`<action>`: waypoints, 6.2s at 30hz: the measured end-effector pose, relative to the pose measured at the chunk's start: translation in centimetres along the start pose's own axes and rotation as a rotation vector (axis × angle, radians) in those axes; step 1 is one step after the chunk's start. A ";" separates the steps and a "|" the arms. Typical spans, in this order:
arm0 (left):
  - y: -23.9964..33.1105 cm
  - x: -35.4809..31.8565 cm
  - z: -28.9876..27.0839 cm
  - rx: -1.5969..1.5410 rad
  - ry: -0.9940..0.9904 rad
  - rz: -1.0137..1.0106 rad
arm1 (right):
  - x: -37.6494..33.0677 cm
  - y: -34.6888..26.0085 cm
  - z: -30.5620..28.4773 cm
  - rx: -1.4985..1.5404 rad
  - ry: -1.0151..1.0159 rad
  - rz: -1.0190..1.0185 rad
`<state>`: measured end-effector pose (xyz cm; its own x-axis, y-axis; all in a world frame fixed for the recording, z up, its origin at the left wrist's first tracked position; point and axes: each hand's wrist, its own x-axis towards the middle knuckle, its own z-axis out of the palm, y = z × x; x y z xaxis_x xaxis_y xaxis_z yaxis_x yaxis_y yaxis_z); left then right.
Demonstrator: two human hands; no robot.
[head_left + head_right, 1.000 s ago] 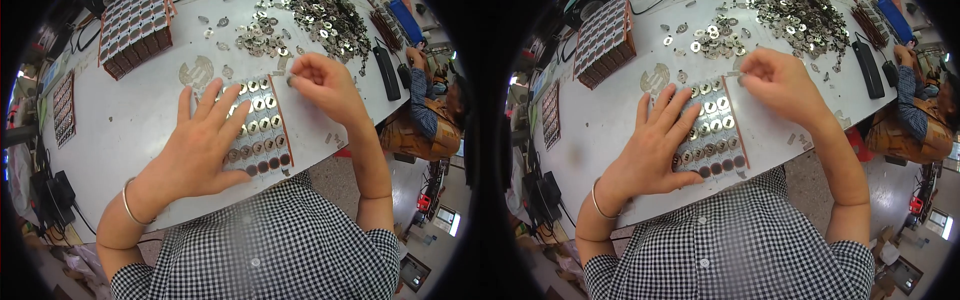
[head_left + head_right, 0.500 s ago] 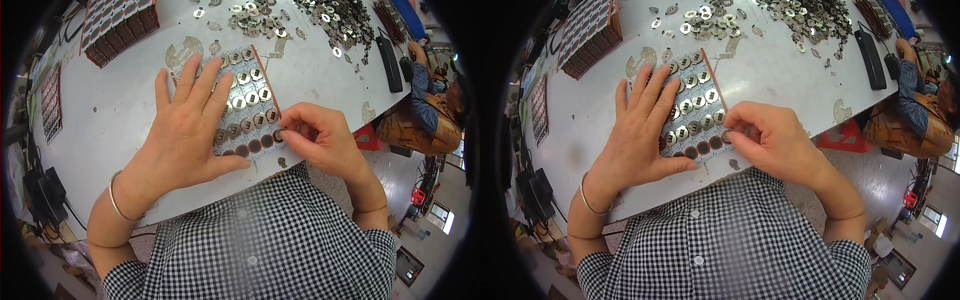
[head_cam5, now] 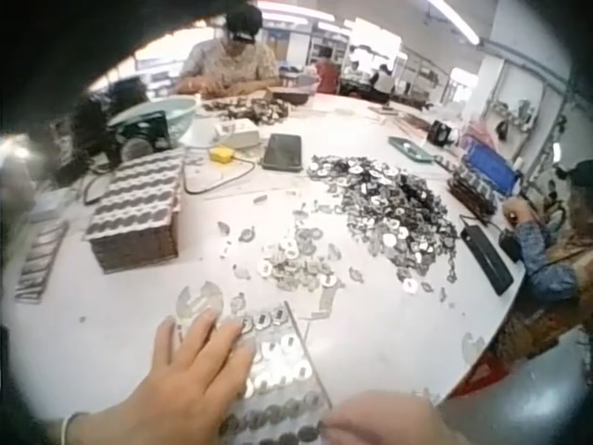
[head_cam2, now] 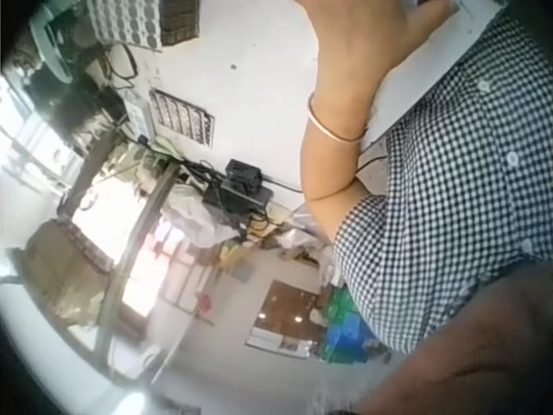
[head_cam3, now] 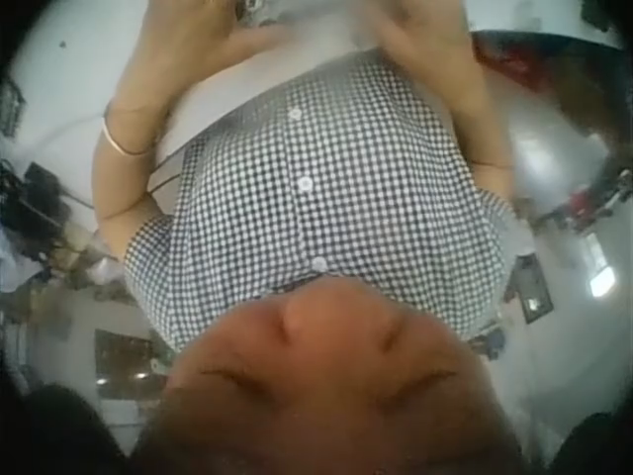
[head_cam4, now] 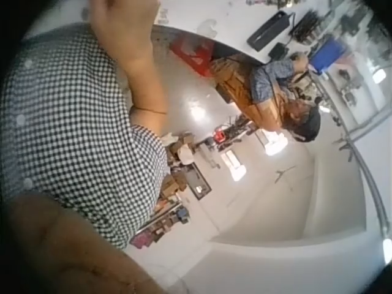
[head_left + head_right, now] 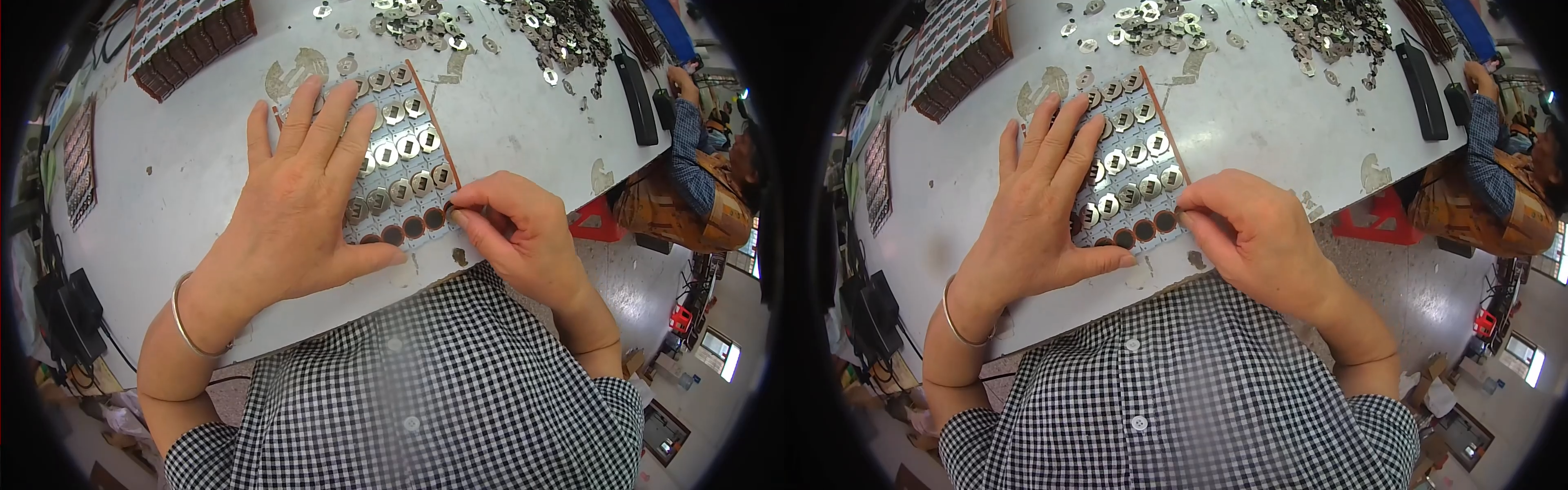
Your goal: Placing small metal components into a grid-like tray for industrial assembly.
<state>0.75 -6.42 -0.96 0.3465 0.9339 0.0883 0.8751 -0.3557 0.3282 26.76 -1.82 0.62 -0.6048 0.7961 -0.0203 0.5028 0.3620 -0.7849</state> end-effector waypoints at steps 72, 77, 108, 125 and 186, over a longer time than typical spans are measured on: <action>0.3 -0.2 -0.8 0.042 -0.105 -0.015 | 10.0 5.4 -4.8 -0.210 0.371 -0.223; 0.3 -0.1 -0.7 0.054 -0.106 -0.012 | 9.2 3.3 -5.5 0.286 0.293 0.081; 0.2 -0.3 0.1 0.047 -0.019 -0.014 | 2.4 1.2 -4.3 -0.062 0.050 0.007; 0.3 -0.3 0.4 0.027 0.019 -0.020 | 1.6 -1.1 -0.5 0.180 -0.134 0.103; 0.3 -0.1 0.1 0.054 -0.031 -0.031 | 7.4 5.0 -3.2 -0.428 0.345 -0.345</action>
<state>1.04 -6.60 -0.99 0.3280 0.9433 0.0498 0.9023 -0.3285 0.2791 26.82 7.43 -1.50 -0.5780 0.6838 0.4452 0.5600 0.7293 -0.3930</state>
